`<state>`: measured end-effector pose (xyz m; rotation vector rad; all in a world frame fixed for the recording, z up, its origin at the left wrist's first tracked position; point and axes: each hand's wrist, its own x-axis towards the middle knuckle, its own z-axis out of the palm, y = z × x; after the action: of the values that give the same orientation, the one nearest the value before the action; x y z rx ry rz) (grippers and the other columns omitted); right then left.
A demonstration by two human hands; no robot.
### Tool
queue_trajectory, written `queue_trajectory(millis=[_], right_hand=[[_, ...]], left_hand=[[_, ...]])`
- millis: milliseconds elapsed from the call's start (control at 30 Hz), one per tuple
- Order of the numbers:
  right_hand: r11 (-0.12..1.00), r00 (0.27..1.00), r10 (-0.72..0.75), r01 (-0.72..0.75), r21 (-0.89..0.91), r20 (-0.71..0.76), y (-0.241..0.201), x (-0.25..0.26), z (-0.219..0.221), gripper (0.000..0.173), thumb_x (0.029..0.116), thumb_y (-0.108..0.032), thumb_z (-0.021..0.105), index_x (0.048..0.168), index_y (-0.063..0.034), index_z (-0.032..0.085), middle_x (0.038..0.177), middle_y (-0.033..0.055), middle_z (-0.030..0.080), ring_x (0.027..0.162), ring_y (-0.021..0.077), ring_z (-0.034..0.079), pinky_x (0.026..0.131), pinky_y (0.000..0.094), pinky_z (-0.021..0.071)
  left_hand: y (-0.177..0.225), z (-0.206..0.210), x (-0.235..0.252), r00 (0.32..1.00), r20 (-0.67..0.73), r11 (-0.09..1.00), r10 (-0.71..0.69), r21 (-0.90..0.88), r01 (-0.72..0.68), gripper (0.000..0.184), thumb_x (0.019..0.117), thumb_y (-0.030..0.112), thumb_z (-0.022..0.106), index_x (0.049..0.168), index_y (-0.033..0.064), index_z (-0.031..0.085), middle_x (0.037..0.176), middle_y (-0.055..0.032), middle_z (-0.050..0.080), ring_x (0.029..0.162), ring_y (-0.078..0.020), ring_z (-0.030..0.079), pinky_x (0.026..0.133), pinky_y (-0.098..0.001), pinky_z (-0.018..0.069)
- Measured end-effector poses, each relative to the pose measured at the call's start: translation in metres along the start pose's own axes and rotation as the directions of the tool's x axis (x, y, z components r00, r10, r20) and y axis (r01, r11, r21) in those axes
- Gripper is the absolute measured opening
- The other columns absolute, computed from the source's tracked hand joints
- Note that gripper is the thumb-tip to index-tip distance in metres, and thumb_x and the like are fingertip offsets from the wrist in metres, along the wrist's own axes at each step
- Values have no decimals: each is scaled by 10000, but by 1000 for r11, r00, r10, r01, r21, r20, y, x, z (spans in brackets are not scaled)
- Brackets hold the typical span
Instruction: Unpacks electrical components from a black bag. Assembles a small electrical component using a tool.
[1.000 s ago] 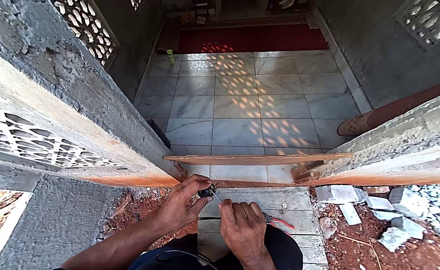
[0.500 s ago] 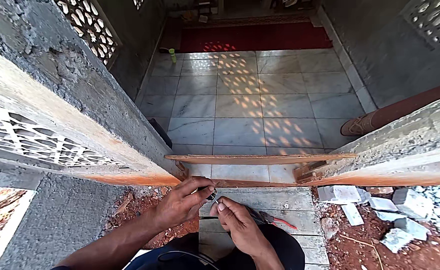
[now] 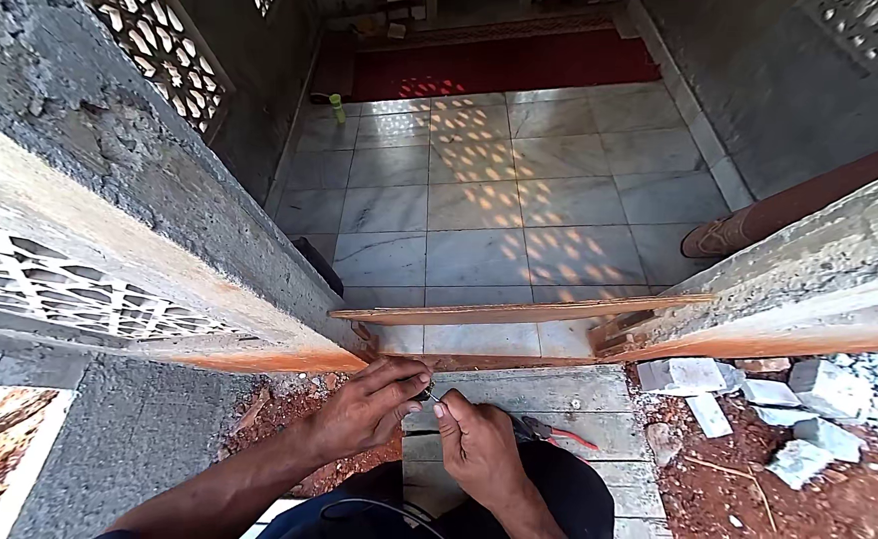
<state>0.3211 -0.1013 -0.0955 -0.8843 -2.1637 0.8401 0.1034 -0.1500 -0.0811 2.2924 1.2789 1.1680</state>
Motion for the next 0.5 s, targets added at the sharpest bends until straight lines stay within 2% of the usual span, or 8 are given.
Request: queue_trajectory(millis=[200, 500], right_hand=[[964, 985, -132, 102, -244, -108, 0, 3, 3, 371, 1052, -296, 421, 756, -139, 580, 493, -17, 460, 421, 148, 502, 392, 333, 367], [850, 957, -275, 198, -488, -91, 2, 15, 4, 374, 1052, -289, 441, 765, -116, 606, 501, 9, 478, 425, 180, 518, 412, 334, 390]], left_hand=[[3, -2, 3, 1000, -1, 1000, -20, 9, 20, 274, 1015, 140, 645, 1247, -5, 652, 1283, -177, 663, 1223, -253, 639, 1055, -382, 542], [15, -8, 1, 978, 6, 978, -207, 17, 207, 324, 1019, 201, 648, 1257, -18, 662, 1276, -170, 668, 1225, -210, 641, 1054, -342, 544]])
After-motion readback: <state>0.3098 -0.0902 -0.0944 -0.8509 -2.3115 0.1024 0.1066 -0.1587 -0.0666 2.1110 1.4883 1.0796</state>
